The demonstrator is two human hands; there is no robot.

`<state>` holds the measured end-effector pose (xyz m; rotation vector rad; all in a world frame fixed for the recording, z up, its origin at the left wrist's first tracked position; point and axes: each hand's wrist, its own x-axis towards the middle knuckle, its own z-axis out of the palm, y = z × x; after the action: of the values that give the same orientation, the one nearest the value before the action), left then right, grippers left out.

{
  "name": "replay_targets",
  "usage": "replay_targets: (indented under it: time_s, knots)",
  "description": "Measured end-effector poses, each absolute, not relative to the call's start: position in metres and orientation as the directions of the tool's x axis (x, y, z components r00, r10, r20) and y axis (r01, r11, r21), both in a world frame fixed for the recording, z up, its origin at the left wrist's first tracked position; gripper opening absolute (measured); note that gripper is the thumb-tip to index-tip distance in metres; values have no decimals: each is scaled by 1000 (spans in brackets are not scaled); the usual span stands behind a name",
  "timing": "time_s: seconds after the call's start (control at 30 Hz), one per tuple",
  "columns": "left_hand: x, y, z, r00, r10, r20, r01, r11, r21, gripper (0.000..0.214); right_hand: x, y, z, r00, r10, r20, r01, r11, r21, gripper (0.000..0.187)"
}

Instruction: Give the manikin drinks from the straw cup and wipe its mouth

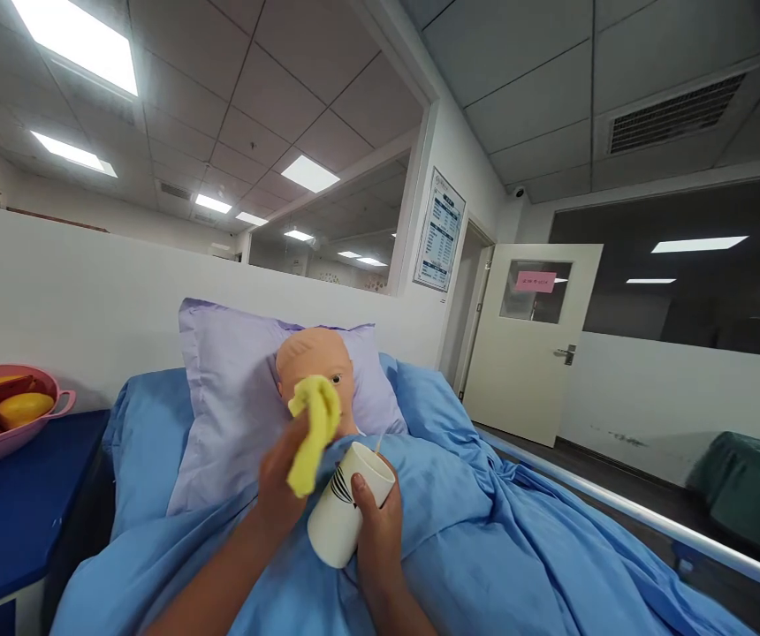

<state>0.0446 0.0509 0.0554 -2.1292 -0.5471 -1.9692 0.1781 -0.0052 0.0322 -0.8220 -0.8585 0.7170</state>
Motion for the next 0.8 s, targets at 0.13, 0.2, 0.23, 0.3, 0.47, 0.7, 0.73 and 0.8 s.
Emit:
replay_targets:
  time_s: [0.13, 0.2, 0.23, 0.3, 0.47, 0.7, 0.73, 0.8]
  knots:
    - [60, 63, 74, 399, -1, 917, 400, -900, -175, 47, 179, -3, 33, 478, 815, 328, -305, 504, -808, 72]
    - [66, 69, 75, 429, -17, 903, 470, -850, -239, 46, 180, -2, 34, 484, 824, 294, -334, 484, -809, 71]
    - [67, 71, 72, 435, -22, 900, 498, -826, -262, 45, 180, -2, 34, 484, 831, 275, -349, 472, -810, 72]
    - [66, 74, 64, 434, -19, 901, 541, -794, -278, 42, 180, -1, 34, 482, 837, 259, -369, 462, -806, 73]
    - [49, 69, 34, 385, 68, 921, 551, -817, -170, 30, 179, -1, 33, 476, 835, 274, -380, 477, -792, 70]
    - [34, 47, 48, 70, 181, 981, 350, -925, 146, 33, 178, 0, 34, 429, 859, 280, -399, 459, -794, 70]
    - [38, 46, 56, 7, 192, 981, 339, -924, 178, 33, 178, 0, 34, 425, 860, 284, -394, 458, -797, 69]
    - [47, 50, 69, 18, 151, 988, 341, -930, 136, 33, 179, 0, 34, 426, 856, 292, -383, 463, -799, 68]
